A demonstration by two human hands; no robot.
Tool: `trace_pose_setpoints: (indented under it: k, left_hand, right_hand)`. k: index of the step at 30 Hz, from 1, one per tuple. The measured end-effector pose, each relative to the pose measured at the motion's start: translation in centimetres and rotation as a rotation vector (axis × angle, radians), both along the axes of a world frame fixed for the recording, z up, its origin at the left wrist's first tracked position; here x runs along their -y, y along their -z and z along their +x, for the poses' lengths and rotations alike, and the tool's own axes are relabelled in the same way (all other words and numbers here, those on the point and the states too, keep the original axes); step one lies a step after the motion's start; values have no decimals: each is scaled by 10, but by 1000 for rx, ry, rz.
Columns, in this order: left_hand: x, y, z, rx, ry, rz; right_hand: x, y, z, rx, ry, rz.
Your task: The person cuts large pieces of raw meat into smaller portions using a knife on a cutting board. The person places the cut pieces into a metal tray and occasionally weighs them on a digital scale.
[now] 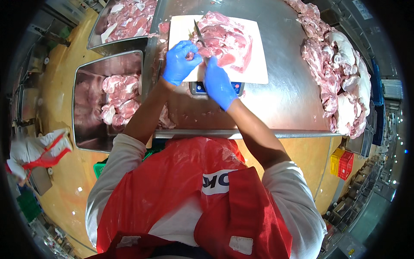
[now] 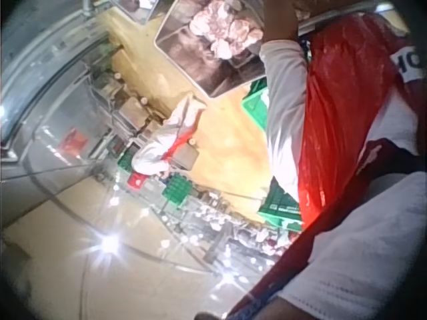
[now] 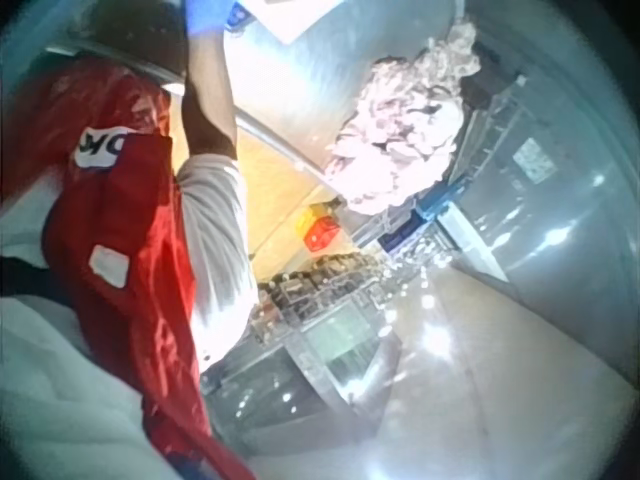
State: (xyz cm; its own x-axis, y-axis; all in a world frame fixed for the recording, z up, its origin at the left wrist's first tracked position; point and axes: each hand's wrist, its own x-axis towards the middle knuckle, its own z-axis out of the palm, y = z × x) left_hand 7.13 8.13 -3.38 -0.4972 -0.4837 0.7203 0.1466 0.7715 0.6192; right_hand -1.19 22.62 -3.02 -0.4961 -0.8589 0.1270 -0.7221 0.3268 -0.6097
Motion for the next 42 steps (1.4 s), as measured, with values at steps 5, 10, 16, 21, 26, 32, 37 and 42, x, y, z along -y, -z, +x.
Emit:
trace_pose_setpoints:
  k: [5,10,16,21,26,32,37,42]
  left_hand:
    - [0,6,19,-11,-10,178]
    - [70,45,73,115,91,614]
    - [84,36,35,277,201,480]
    - [17,-3,14,700,-94,-99]
    - [17,29,16,531,-169,-211]
    - [19,37,27,558,-143,-346]
    - [35,40,36,500,-144,-207]
    - [48,36,58,303,15,-52]
  right_hand:
    - [12,-8,-3,-133,-66,252]
    - [-113,-46,14,-144,-92,630]
    - [-94,-60,1,-73,8,366]
    - [-18,-39,-16,-252,-95,181]
    - [36,-21,-8,-349,-90,181]
    - [13,-13,-5,-308,-85,440]
    - [-102,-25,-13,-249,-160,811]
    - [-138,-71,-16,-200,-241,725]
